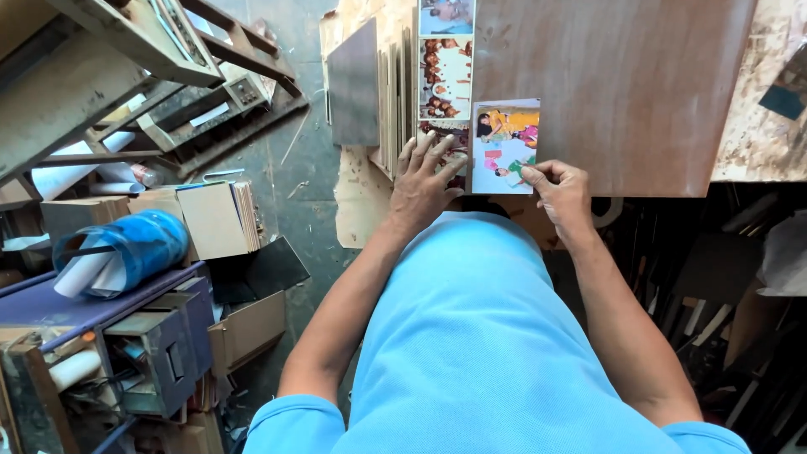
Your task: The person arranges a series of small printed photographs in a vertical column on a wooden board. They pick up each photo, align it with the others, and press it into place, occasionally adjusting the position to ensure a straight line.
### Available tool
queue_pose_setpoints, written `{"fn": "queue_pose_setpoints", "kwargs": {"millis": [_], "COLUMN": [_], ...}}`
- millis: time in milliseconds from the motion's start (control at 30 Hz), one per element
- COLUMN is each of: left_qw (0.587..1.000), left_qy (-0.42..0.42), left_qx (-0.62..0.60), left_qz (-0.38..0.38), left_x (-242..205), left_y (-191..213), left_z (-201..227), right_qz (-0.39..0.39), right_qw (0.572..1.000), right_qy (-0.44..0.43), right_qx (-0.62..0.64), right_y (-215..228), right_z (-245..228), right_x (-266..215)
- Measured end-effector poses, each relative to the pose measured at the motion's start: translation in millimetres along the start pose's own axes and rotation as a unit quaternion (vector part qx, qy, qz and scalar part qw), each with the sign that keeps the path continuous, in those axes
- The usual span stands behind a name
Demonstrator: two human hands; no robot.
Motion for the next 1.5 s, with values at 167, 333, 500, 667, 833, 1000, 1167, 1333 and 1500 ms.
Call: {"fn": "queue_pose_setpoints", "kwargs": {"millis": [167,333,500,667,833,1000,1167,1333,1500], "left_qw": [1.0,1.0,1.0,1.0,1.0,0.999,0.999,0.999,0.999], "left_qy": [0.001,0.005,0.003,0.002,0.004,0.005,0.007,0.008,0.011], "left_qx": [-0.004,0.001,0.013,0.024,0.031,0.035,0.035,0.04,0.046], "left_qz": [-0.023,-0.018,-0.007,-0.002,-0.002,-0.003,-0.007,-0.007,-0.008], "left_x": [-3.1,-5.3,-5.6,-7.0,-7.0,-7.5,-5.4,-4.8,-6.5], "left_y": [-2.3,-7.6,-7.8,-9.8,-7.8,-5.1,-3.3,-2.3,-3.0], "left_z": [3.0,6.2,8.6,8.8,10.7,13.1,13.3,14.4,15.0], "right_qz": [0.007,0.024,0.041,0.039,0.044,0.056,0.064,0.064,0.06], "right_qw": [0.999,0.998,0.994,0.994,0.992,0.991,0.989,0.988,0.99], "right_qy": [0.013,0.023,0.036,0.063,0.071,0.067,0.064,0.06,0.048], "right_qx": [-0.032,-0.047,-0.099,-0.085,-0.098,-0.104,-0.12,-0.127,-0.114], "right_y": [-6.3,-12.0,-10.8,-9.4,-11.2,-13.6,-14.4,-14.5,-14.4], "right_z": [-6.2,-6.6,-0.1,6.6,3.4,-3.5,-6.2,-7.1,-6.0], "right_x": [-8.3,-14.5,-16.3,-14.4,-14.4,-17.3,-16.9,-15.7,-14.5]}}
Point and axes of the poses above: each hand's wrist, its own x-axis towards the middle knuckle, its own y-axis out of the back of the hand, z = x × y, the point moved 6 cm from there along x, towards the middle knuckle, and after that the axes turned 14 degrees about x, right-handed, at the moved point
